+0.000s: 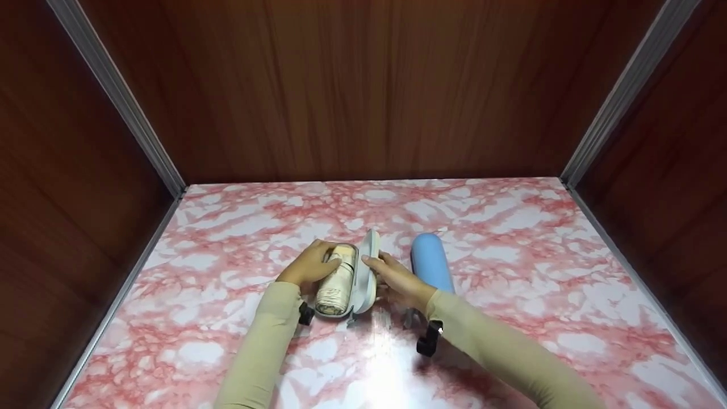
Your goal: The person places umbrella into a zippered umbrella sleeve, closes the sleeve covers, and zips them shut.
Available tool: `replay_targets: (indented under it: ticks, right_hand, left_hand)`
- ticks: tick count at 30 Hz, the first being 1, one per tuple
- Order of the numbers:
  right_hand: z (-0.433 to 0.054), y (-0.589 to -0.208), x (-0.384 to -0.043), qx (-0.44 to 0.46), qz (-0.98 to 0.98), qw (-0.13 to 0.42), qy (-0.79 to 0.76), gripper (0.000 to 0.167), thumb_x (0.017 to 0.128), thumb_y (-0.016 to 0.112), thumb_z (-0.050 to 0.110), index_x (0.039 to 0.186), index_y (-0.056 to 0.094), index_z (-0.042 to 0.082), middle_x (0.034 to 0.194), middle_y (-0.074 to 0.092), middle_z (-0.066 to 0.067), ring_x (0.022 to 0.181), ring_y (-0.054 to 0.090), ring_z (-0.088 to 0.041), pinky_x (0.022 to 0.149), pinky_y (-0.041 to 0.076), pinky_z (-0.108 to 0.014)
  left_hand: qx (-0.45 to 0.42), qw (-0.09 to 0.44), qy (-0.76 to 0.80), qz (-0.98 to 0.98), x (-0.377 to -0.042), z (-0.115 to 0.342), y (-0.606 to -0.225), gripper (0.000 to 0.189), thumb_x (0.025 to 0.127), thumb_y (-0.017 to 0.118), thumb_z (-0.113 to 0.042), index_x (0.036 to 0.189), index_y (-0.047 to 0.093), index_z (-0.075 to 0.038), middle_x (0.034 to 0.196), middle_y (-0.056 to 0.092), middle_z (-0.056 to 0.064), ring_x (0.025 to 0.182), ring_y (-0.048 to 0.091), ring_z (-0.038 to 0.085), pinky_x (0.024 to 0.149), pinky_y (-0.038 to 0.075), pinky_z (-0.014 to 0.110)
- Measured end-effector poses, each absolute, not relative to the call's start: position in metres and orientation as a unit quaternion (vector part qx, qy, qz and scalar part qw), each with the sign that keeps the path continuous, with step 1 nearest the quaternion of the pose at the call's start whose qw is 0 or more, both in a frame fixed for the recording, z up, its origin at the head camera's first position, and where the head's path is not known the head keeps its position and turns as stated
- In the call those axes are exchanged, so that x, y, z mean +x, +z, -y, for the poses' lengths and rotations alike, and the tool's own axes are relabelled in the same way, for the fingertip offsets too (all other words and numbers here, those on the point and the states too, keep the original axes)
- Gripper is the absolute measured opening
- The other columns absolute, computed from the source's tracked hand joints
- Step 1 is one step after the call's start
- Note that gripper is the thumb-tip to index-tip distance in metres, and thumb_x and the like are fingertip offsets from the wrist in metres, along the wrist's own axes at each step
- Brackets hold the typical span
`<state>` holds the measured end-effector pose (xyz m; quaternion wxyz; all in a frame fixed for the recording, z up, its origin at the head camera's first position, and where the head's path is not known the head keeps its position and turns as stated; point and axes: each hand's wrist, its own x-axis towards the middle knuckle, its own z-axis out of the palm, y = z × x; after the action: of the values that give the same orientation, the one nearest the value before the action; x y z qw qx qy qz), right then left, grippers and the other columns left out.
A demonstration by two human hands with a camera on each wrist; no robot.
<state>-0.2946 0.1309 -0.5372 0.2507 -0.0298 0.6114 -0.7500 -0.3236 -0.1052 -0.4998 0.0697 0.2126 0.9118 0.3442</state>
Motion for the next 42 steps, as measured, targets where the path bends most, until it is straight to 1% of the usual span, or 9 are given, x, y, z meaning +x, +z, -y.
replay_targets:
  ticks: [6, 10, 13, 18, 25, 28, 35, 40, 42]
  right_hand:
    - [-0.124, -0.511, -0.275, -0.025, -0.647, 0.199, -0.736, 0.09, 0.093, 0.066, 0.048, 0.159, 0.014, 0.015, 0.126, 0.054, -0.024, 0.085, 0.07, -0.031, 0.071, 0.059, -0.043]
    - [-0.12, -0.496, -0.261, -0.044, -0.654, 0.162, -0.737, 0.08, 0.1, 0.06, 0.031, 0.159, 0.011, 0.009, 0.14, 0.037, -0.026, 0.095, 0.067, -0.034, 0.076, 0.059, -0.045]
    - [-0.12, -0.493, -0.257, -0.062, -0.7, 0.131, -0.699, 0.077, 0.101, 0.06, 0.027, 0.159, 0.014, 0.007, 0.148, 0.033, -0.025, 0.11, 0.061, -0.035, 0.084, 0.056, -0.046]
    - [-0.123, -0.494, -0.255, -0.098, -0.757, 0.1, -0.638, 0.078, 0.101, 0.061, 0.028, 0.159, 0.015, 0.004, 0.152, 0.034, -0.024, 0.124, 0.051, -0.039, 0.093, 0.051, -0.048]
    - [-0.128, -0.497, -0.255, -0.12, -0.76, 0.105, -0.631, 0.078, 0.101, 0.061, 0.031, 0.159, 0.016, 0.004, 0.152, 0.036, -0.022, 0.124, 0.053, -0.036, 0.083, 0.054, -0.038]
    - [-0.129, -0.497, -0.255, -0.125, -0.761, 0.101, -0.628, 0.077, 0.101, 0.061, 0.032, 0.159, 0.017, 0.005, 0.152, 0.037, -0.021, 0.123, 0.053, -0.035, 0.082, 0.055, -0.038]
    - [-0.129, -0.492, -0.248, -0.196, -0.793, 0.082, -0.571, 0.073, 0.102, 0.06, 0.033, 0.159, 0.021, 0.008, 0.155, 0.033, -0.019, 0.132, 0.045, -0.039, 0.1, 0.048, -0.048]
    - [-0.127, -0.487, -0.243, -0.249, -0.835, 0.082, -0.484, 0.077, 0.1, 0.058, 0.044, 0.16, 0.021, 0.013, 0.162, 0.023, -0.012, 0.144, 0.03, -0.037, 0.111, 0.033, -0.056]
    - [-0.127, -0.491, -0.244, -0.262, -0.856, 0.083, -0.438, 0.084, 0.097, 0.059, 0.053, 0.16, 0.02, 0.014, 0.164, 0.021, -0.009, 0.146, 0.026, -0.032, 0.114, 0.029, -0.052]
  left_hand:
    - [0.216, 0.068, 0.37, -0.901, -0.322, 0.11, -0.501, 0.05, 0.094, 0.057, -0.02, 0.138, 0.054, 0.004, 0.131, 0.053, 0.021, 0.122, 0.05, 0.036, 0.107, 0.038, 0.049]
    - [0.195, 0.084, 0.434, -0.876, -0.318, 0.113, -0.504, 0.05, 0.094, 0.062, -0.018, 0.14, 0.054, 0.001, 0.131, 0.052, 0.018, 0.121, 0.049, 0.035, 0.106, 0.038, 0.049]
    - [0.167, 0.093, 0.481, -0.856, -0.315, 0.117, -0.507, 0.051, 0.094, 0.067, -0.017, 0.141, 0.054, -0.002, 0.133, 0.051, 0.016, 0.122, 0.049, 0.033, 0.107, 0.037, 0.047]
    - [0.135, 0.106, 0.522, -0.836, -0.308, 0.121, -0.508, 0.057, 0.09, 0.073, -0.016, 0.141, 0.053, -0.001, 0.138, 0.047, 0.019, 0.128, 0.047, 0.036, 0.106, 0.041, 0.048]
    - [0.088, 0.101, 0.535, -0.834, -0.301, 0.122, -0.505, 0.064, 0.085, 0.077, -0.017, 0.139, 0.05, 0.004, 0.138, 0.046, 0.024, 0.125, 0.05, 0.041, 0.085, 0.056, 0.047]
    - [0.08, 0.098, 0.536, -0.835, -0.3, 0.121, -0.504, 0.065, 0.085, 0.078, -0.016, 0.14, 0.048, 0.005, 0.135, 0.046, 0.025, 0.123, 0.051, 0.041, 0.083, 0.056, 0.046]
    - [0.069, 0.114, 0.563, -0.816, -0.298, 0.121, -0.505, 0.066, 0.087, 0.076, -0.015, 0.142, 0.046, 0.005, 0.138, 0.045, 0.025, 0.126, 0.049, 0.041, 0.087, 0.055, 0.049]
    - [0.046, 0.133, 0.587, -0.797, -0.299, 0.123, -0.507, 0.069, 0.089, 0.074, -0.017, 0.146, 0.042, 0.004, 0.141, 0.046, 0.025, 0.129, 0.047, 0.041, 0.082, 0.057, 0.049]
    - [0.039, 0.14, 0.589, -0.795, -0.299, 0.123, -0.507, 0.07, 0.09, 0.074, -0.019, 0.146, 0.041, 0.005, 0.141, 0.048, 0.026, 0.126, 0.049, 0.039, 0.08, 0.058, 0.047]
